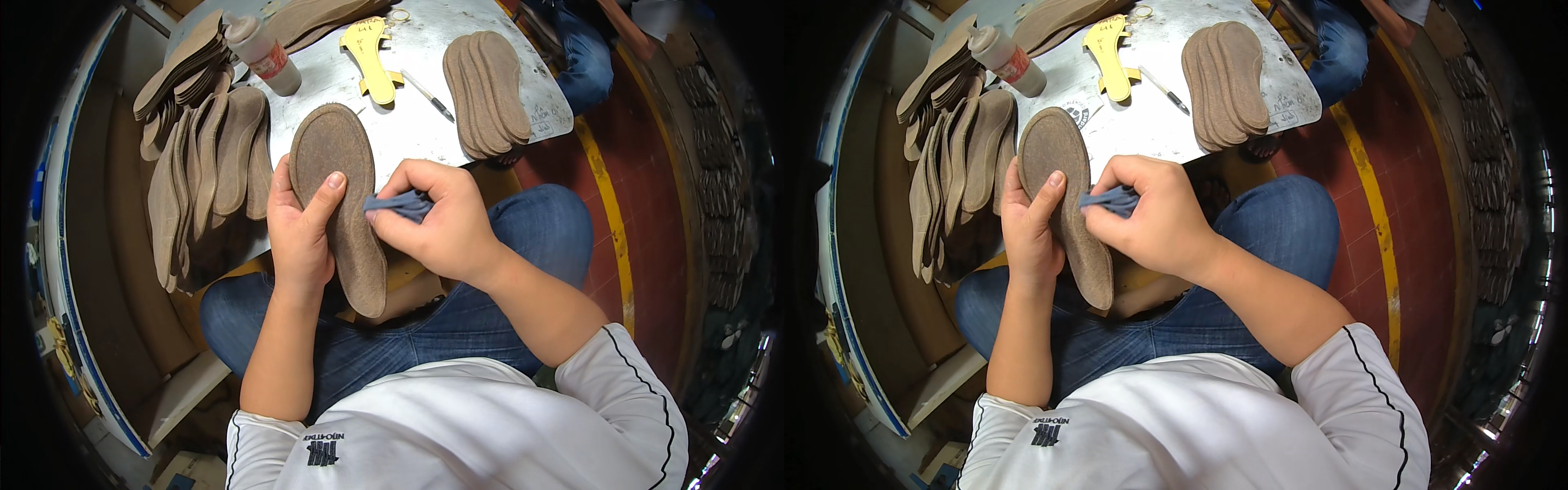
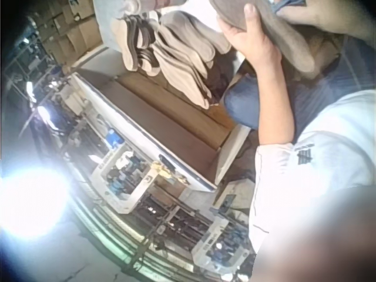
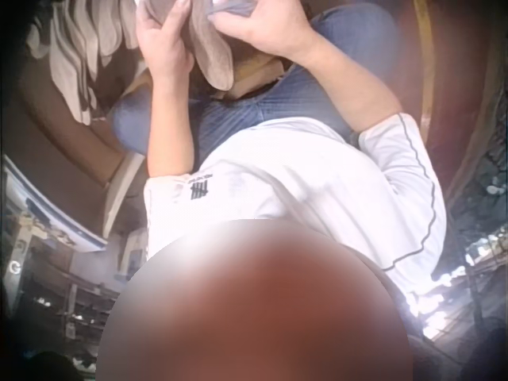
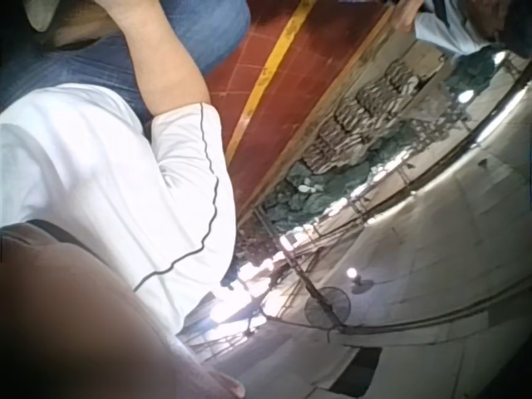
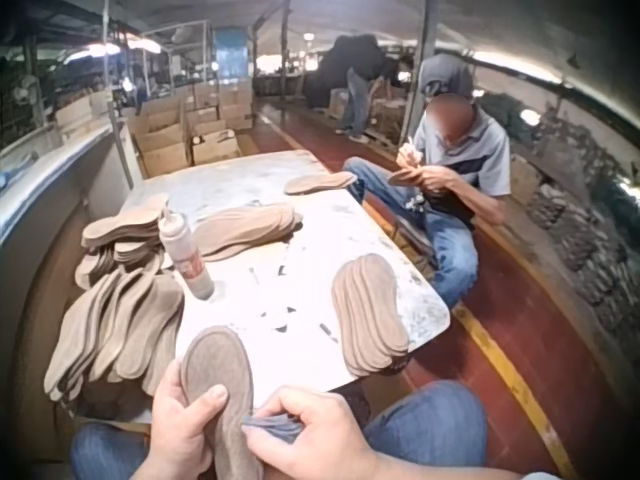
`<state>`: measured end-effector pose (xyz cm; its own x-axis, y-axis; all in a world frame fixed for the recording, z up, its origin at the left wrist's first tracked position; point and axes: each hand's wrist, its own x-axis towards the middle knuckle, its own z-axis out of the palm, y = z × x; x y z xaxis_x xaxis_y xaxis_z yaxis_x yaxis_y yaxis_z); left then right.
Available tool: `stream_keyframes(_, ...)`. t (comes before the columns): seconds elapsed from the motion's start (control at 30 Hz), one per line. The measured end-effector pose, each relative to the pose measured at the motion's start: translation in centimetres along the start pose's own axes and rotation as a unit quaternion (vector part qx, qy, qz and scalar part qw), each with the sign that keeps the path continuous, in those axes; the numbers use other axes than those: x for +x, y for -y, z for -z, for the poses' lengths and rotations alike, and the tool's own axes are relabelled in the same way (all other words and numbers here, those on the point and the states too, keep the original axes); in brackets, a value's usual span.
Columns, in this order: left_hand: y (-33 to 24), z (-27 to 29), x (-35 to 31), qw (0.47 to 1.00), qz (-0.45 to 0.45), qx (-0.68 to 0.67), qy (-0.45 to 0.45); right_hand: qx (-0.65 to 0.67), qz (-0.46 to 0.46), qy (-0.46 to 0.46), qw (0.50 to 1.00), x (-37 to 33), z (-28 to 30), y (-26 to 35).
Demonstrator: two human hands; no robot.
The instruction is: The person uses a marker to write on a yellow shoe insole template, then applies liquid from a bottle onto a cloth and wipes the surface of a brown shoe insole. The person repeats the wiping on another insole and places the template on top of a finished insole.
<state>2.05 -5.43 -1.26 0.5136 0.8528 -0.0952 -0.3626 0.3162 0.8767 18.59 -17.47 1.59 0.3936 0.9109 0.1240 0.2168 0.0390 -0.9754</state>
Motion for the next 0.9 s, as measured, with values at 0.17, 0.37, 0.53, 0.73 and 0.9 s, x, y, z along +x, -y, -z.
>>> stream_keyframes(0.17, 0.0, -0.7, -0.3, 1.000, 0.003, 0.005, 0.008, 0.052, -0.046, -0.066, 0.995, 0.7, 0.2, -0.3)
stream_keyframes(0.37, -0.1, -0.5, -0.1, 0.999, -0.002, 0.040, -0.025, -0.090, 0.111, -0.008, 0.990, 0.7, 0.2, -1.0)
stream_keyframes(0.53, -0.3, 0.1, 0.9, 0.996, 0.005, 0.026, -0.087, -0.100, 0.049, 0.079, 0.991, 0.6, 1.0, -0.9)
stream_keyframes(0.73, -1.3, 1.6, 1.7, 0.988, 0.072, -0.043, -0.133, 0.010, -0.076, -0.022, 0.997, 1.2, 1.8, -0.8)
stream_keyframes(0.9, -1.9, 2.6, 2.0, 0.984, 0.099, -0.106, -0.106, 0.147, -0.149, 0.005, 0.978, 1.5, 1.5, -1.6)
